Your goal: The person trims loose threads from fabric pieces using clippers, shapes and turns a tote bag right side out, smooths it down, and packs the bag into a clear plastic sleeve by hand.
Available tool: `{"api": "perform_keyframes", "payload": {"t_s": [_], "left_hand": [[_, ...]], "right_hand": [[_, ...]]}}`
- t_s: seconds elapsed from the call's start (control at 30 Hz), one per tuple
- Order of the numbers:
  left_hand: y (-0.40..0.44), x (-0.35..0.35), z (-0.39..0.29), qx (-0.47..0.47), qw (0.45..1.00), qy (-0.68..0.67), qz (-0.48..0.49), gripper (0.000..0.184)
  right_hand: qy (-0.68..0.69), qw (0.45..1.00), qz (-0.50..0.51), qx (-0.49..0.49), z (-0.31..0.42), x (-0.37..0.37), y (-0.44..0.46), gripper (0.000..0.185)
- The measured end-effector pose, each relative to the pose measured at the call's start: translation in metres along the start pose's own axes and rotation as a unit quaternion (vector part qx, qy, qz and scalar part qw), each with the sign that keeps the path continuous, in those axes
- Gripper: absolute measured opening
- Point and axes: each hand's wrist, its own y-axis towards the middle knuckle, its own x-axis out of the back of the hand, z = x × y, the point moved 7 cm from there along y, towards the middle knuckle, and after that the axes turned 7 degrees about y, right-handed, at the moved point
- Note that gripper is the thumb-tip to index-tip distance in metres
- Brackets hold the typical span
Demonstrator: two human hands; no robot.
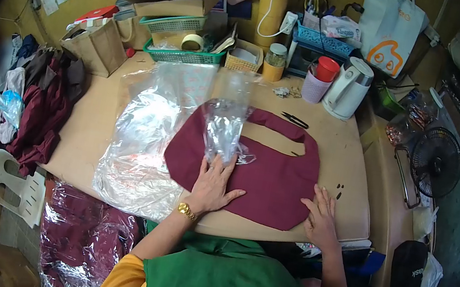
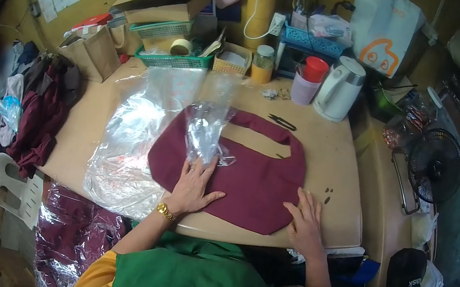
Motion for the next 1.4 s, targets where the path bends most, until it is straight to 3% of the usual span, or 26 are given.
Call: {"api": "perform_keyframes", "payload": {"t_s": [0.1,0.2,0.27,0.3,0.33,0.37,0.43,0.47,0.5,0.57,0.6,0.63,0.7,0.77,0.83,0.87,0.93,0.97,1.0,1.03,1.07,1.17,1.23,1.3,1.33,1.4], "left_hand": [[0.005,0.004,-0.006,-0.033,0.998,-0.049,-0.007,0.098],[-0.006,0.014,0.0,0.092,0.991,0.085,-0.055,0.1],[-0.011,0.01,-0.006,0.073,0.994,0.061,-0.046,0.099],[-0.013,0.006,-0.012,0.049,0.998,0.037,-0.034,0.098],[-0.015,-0.007,-0.02,0.006,1.0,-0.009,-0.002,0.093],[-0.016,-0.014,-0.031,-0.035,0.993,-0.051,0.1,0.089],[-0.038,-0.053,-0.042,-0.227,0.97,-0.092,-0.001,0.08],[-0.045,-0.017,-0.039,-0.168,0.929,-0.325,-0.045,0.065],[-0.049,-0.001,-0.038,-0.169,0.929,-0.325,-0.046,0.065],[-0.053,0.004,-0.003,-0.014,0.884,-0.467,0.024,0.052],[-0.064,0.009,0.028,0.059,0.893,-0.446,-0.023,0.05],[-0.08,0.014,0.061,0.133,0.894,-0.423,-0.07,0.048],[-0.114,0.045,0.111,0.246,0.86,-0.414,-0.171,0.053],[-0.133,0.096,0.118,0.18,0.836,-0.45,-0.259,0.068],[-0.144,0.127,0.119,0.194,0.838,-0.463,-0.215,0.079],[-0.151,0.135,0.125,0.191,0.839,-0.452,-0.237,0.082],[-0.176,0.145,0.148,0.234,0.803,-0.463,-0.293,0.071],[-0.184,0.152,0.156,0.258,0.795,-0.441,-0.327,0.066],[-0.19,0.152,0.16,0.248,0.682,-0.553,-0.409,0.05],[-0.197,0.15,0.161,0.217,0.579,-0.676,-0.401,0.041],[-0.21,0.134,0.177,0.244,0.588,-0.688,-0.348,0.04],[-0.214,0.111,0.181,0.397,0.645,-0.607,-0.242,0.035],[-0.217,0.108,0.182,0.38,0.798,-0.426,-0.193,0.024],[-0.207,0.118,0.158,0.395,0.845,-0.333,-0.136,0.028],[-0.213,0.1,0.165,0.389,0.828,-0.385,-0.124,0.032],[-0.207,0.085,0.152,0.375,0.802,-0.461,-0.058,0.035]], "right_hand": [[0.006,0.997,-0.048,0.064,0.017,-0.009,0.013,0.044],[0.038,0.98,-0.134,0.143,0.028,-0.003,0.026,0.035],[0.061,0.95,-0.227,0.205,0.054,0.021,0.045,0.024],[0.063,0.95,-0.225,0.206,0.078,0.037,0.062,0.024],[0.05,0.951,-0.181,0.246,0.111,0.05,0.078,0.021],[0.036,0.949,-0.137,0.282,0.139,0.057,0.091,0.019],[0.002,0.965,0.026,0.261,0.17,0.045,0.124,0.011],[-0.038,0.964,0.09,0.247,0.177,0.034,0.139,0.008],[-0.047,0.964,0.178,0.192,0.168,0.011,0.155,0.007],[-0.017,0.947,0.288,0.141,0.146,-0.035,0.184,0.017],[-0.017,0.947,0.287,0.143,0.141,-0.045,0.194,0.017],[-0.007,0.929,0.353,0.109,0.132,-0.061,0.197,0.021],[0.0,0.904,0.419,0.083,0.111,-0.1,0.202,0.025],[0.213,0.931,0.246,0.165,0.096,-0.117,0.211,0.024],[0.205,0.935,0.19,0.217,0.1,-0.122,0.209,0.022],[0.139,0.964,0.07,0.215,0.103,-0.109,0.209,0.021],[0.052,0.967,-0.128,0.213,0.104,-0.093,0.199,0.018],[0.053,0.967,-0.128,0.214,0.106,-0.095,0.197,0.018],[0.034,0.961,-0.153,0.229,0.108,-0.094,0.193,0.016],[0.015,0.954,-0.178,0.242,0.11,-0.092,0.19,0.015],[0.015,0.954,-0.178,0.24,0.108,-0.093,0.192,0.015],[0.004,0.978,0.054,0.2,0.094,-0.125,0.218,0.015],[-0.001,0.974,0.071,0.216,0.104,-0.118,0.232,0.008],[-0.062,0.929,0.318,0.178,0.096,-0.155,0.247,0.011],[-0.003,0.915,0.377,0.145,0.095,-0.154,0.251,0.017],[0.026,0.925,0.34,0.169,0.088,-0.155,0.252,0.017]]}}
